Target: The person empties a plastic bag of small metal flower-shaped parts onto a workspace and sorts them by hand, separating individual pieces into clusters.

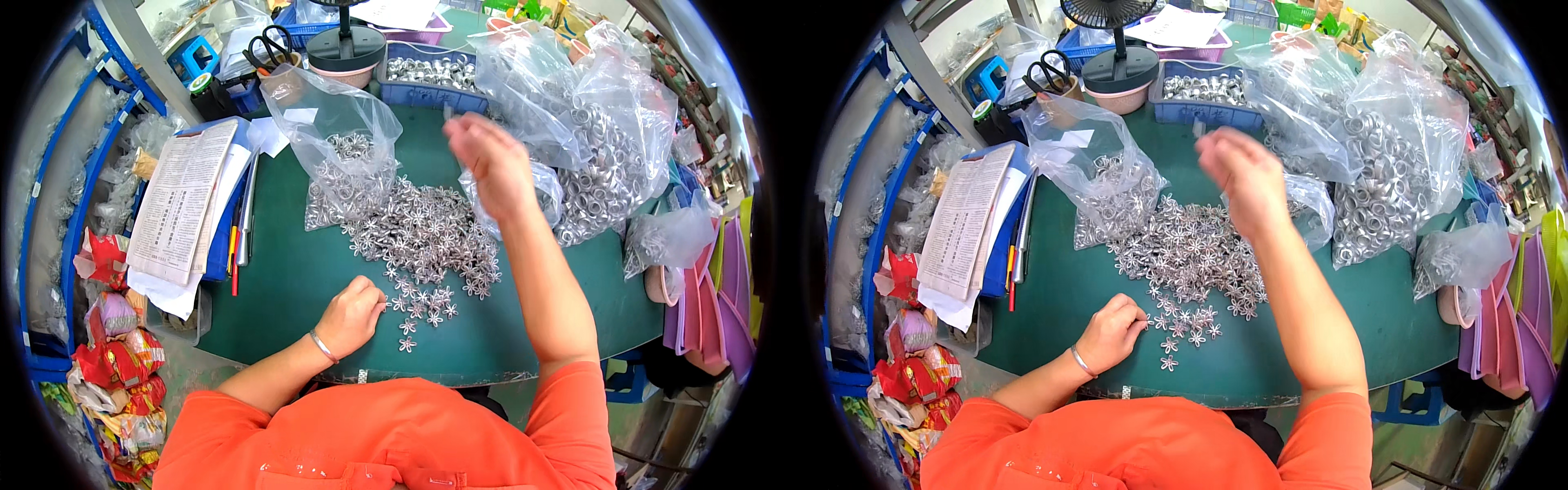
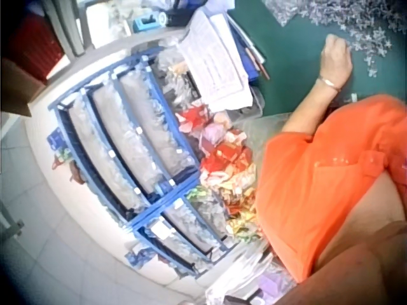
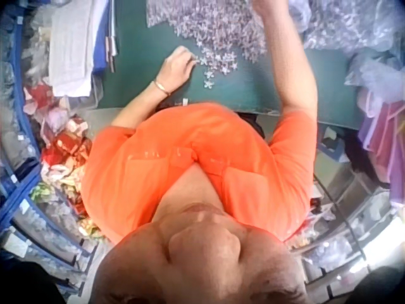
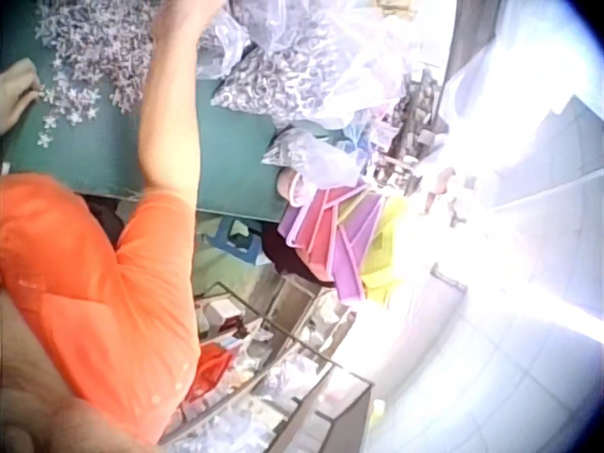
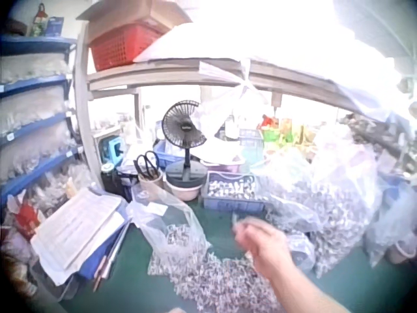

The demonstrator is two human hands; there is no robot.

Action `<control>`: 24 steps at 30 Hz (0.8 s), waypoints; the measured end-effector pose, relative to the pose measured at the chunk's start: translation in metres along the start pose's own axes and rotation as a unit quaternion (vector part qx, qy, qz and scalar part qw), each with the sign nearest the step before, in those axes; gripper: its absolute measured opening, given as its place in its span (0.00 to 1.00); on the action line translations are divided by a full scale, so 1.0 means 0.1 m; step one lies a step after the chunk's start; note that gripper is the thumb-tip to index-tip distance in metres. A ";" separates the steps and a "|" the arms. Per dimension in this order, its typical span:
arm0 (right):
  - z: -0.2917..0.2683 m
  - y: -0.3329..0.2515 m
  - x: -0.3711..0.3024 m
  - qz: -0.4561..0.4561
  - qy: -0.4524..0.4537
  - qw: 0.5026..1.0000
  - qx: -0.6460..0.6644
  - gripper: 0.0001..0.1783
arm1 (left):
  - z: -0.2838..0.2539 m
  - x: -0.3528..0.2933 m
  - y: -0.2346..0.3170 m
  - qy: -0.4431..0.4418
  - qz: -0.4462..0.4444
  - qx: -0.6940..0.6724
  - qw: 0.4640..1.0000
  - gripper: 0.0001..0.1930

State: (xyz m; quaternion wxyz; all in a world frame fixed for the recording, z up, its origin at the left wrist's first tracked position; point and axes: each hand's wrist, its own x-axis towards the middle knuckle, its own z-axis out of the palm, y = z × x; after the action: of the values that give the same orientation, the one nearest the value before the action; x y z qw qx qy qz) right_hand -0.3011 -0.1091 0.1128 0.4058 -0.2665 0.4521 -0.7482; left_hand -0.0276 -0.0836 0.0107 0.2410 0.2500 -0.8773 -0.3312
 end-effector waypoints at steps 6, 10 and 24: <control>0.00 0.09 -0.35 -0.017 -0.056 0.974 -0.219 0.13 | -0.09 -0.02 -0.09 -0.079 -0.306 -0.409 0.856 0.07; -0.21 0.48 -1.31 -0.179 -0.225 0.831 -0.477 0.09 | -0.11 -0.02 -0.11 -0.066 -0.357 -0.643 0.674 0.06; -0.48 0.66 -2.09 -0.178 -0.256 0.764 -0.566 0.13 | -0.07 -0.01 -0.03 -0.108 -0.341 -0.672 0.648 0.06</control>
State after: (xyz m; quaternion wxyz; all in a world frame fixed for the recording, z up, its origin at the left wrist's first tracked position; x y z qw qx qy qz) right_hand -0.2035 0.0730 0.0257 0.1418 -0.7047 0.6174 -0.3195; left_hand -0.0219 -0.0889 0.0132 0.1163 0.2629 -0.2868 -0.9138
